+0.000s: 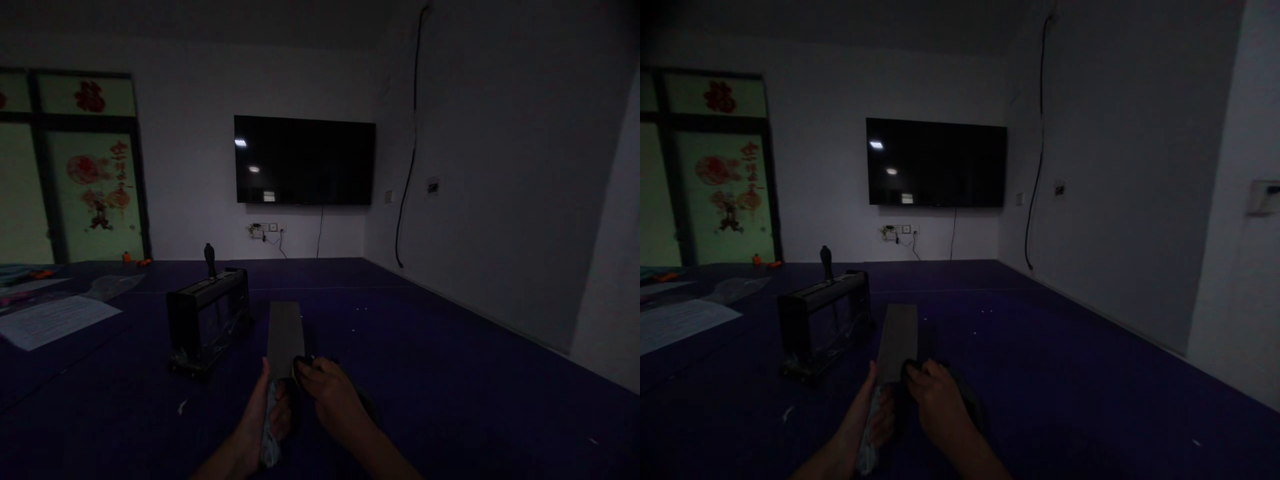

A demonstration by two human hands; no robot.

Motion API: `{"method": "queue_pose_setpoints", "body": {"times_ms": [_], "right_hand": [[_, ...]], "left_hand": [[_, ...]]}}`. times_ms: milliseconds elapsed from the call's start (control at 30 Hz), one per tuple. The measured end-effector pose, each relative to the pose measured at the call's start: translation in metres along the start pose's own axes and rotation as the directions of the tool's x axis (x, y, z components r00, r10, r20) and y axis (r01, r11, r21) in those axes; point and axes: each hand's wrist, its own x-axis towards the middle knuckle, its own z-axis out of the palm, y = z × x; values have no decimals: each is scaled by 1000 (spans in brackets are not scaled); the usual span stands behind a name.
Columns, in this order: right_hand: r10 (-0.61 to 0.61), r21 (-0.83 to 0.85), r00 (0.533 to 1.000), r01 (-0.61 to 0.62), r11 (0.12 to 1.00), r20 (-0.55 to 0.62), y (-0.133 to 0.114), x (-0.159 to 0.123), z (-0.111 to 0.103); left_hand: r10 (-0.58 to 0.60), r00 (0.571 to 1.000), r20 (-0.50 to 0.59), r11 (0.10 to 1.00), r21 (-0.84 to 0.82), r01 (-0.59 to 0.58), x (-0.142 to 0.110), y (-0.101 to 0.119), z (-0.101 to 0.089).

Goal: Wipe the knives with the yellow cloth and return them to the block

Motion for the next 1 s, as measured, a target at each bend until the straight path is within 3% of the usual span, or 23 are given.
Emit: {"method": "queue_pose_setpoints", "body": {"times_ms": [267, 433, 667, 1000], "right_hand": [[3, -25, 998, -5, 1000, -60, -4, 1, -1], [95, -86, 988, -106, 991, -125, 0, 2, -2], [216, -151, 941, -261, 953, -259, 22, 1, -4], [212, -196, 874, -323, 926, -437, 58, -5, -5]], "left_hand": [[-21, 998, -53, 989, 148, 29, 0, -9, 4], [-40, 999, 33, 970, 240, 31, -1, -11, 1], [-48, 995, 86, 904, 428, 6, -5, -12, 0], [-104, 985, 138, 840, 543, 13, -14, -7, 5]]}}
